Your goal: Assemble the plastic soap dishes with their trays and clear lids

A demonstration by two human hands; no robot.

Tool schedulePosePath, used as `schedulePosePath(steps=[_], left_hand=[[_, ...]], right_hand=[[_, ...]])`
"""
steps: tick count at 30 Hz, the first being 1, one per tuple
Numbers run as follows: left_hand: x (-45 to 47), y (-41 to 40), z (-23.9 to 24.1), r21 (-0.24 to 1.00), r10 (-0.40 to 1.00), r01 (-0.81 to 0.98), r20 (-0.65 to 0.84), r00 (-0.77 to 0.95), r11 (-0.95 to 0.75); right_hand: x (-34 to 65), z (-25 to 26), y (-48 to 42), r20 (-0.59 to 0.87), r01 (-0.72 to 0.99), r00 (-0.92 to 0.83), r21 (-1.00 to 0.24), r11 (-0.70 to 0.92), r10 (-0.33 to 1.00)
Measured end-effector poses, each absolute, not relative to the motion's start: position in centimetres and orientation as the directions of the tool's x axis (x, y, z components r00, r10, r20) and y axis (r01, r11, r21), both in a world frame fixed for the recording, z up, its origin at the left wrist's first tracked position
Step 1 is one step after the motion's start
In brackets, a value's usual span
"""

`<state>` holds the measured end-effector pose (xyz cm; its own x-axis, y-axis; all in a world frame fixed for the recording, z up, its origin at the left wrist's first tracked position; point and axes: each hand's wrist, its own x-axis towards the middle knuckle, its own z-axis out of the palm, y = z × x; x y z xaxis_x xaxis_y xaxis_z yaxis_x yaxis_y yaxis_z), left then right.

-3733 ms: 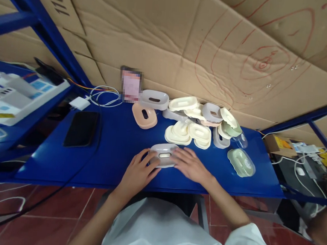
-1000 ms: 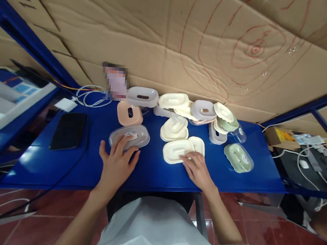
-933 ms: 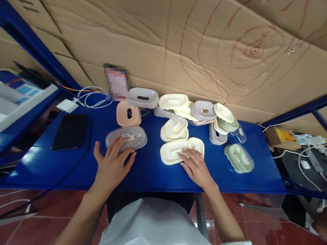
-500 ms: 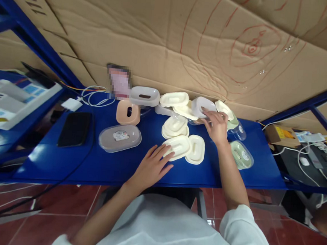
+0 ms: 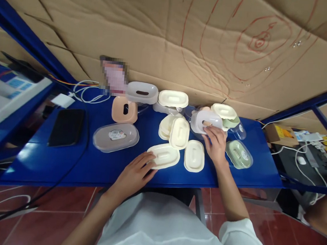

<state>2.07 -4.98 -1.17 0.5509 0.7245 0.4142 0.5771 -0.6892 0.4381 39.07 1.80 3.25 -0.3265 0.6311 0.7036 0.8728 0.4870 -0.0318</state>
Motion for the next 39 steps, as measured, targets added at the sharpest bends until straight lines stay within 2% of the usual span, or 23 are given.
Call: schedulePosePath(steps=[4,8,12,15,18,22,25,27,28,31,33,35,39], left_hand=[[1.0,-5.9,-0.9,0.492,0.691,0.497,0.392,0.607,-0.715],[-0.7,-7.3,-1.0,0.556,0.725,0.491,0.352,0.591,-0.67],[-1.4,-7.8,-1.3,0.594,0.818,0.563,0.4,0.413,-0.575],[-1.4,-7.6,-1.4,0.596,0.819,0.563,0.395,0.416,-0.573],[-1.2,-7.2,-1.5,0.534,0.79,0.584,0.363,0.495,-0.611],[-1.4,-6.6,-1.7,0.374,0.741,0.642,0.399,0.54,-0.669],[-1.7,-6.4,-1.8,0.349,0.732,0.646,0.393,0.557,-0.679],[-1.8,-6.5,-1.7,0.381,0.739,0.634,0.385,0.553,-0.673],[-1.8,-6.5,-1.7,0.404,0.745,0.626,0.382,0.547,-0.667],[-1.2,-6.5,-1.4,0.467,0.761,0.602,0.372,0.531,-0.648],[-0.5,-6.5,-1.2,0.488,0.763,0.588,0.374,0.527,-0.645],[0.3,-6.5,-1.0,0.496,0.76,0.579,0.368,0.535,-0.647],[0.9,-6.3,-1.0,0.524,0.768,0.568,0.338,0.545,-0.634]], right_hand=[[34.6,4.7,-5.0,0.695,0.804,-0.413,-0.026,0.594,0.589],[29.2,3.6,-11.6,0.528,0.697,-0.552,-0.132,0.705,0.645],[26.9,2.1,-12.4,0.408,0.726,-0.557,-0.186,0.663,0.724],[26.1,1.7,-10.8,0.331,0.733,-0.573,-0.203,0.649,0.75],[24.8,1.4,-9.4,0.281,0.703,-0.61,-0.24,0.669,0.741],[23.4,0.6,-8.5,0.296,0.674,-0.635,-0.24,0.699,0.713],[24.9,0.9,-7.7,0.332,0.626,-0.659,-0.256,0.736,0.675],[27.5,1.6,-6.6,0.416,0.68,-0.561,-0.261,0.685,0.715],[29.2,2.0,-5.8,0.465,0.751,-0.458,-0.253,0.61,0.758],[34.2,2.5,-2.5,0.553,0.949,-0.079,-0.213,0.232,0.829],[36.6,2.1,-0.2,0.557,0.976,0.042,-0.199,0.084,0.829],[37.9,1.4,1.6,0.537,0.962,0.081,-0.264,0.076,0.84],[38.0,1.1,1.8,0.548,0.83,0.156,-0.524,0.191,0.822]])
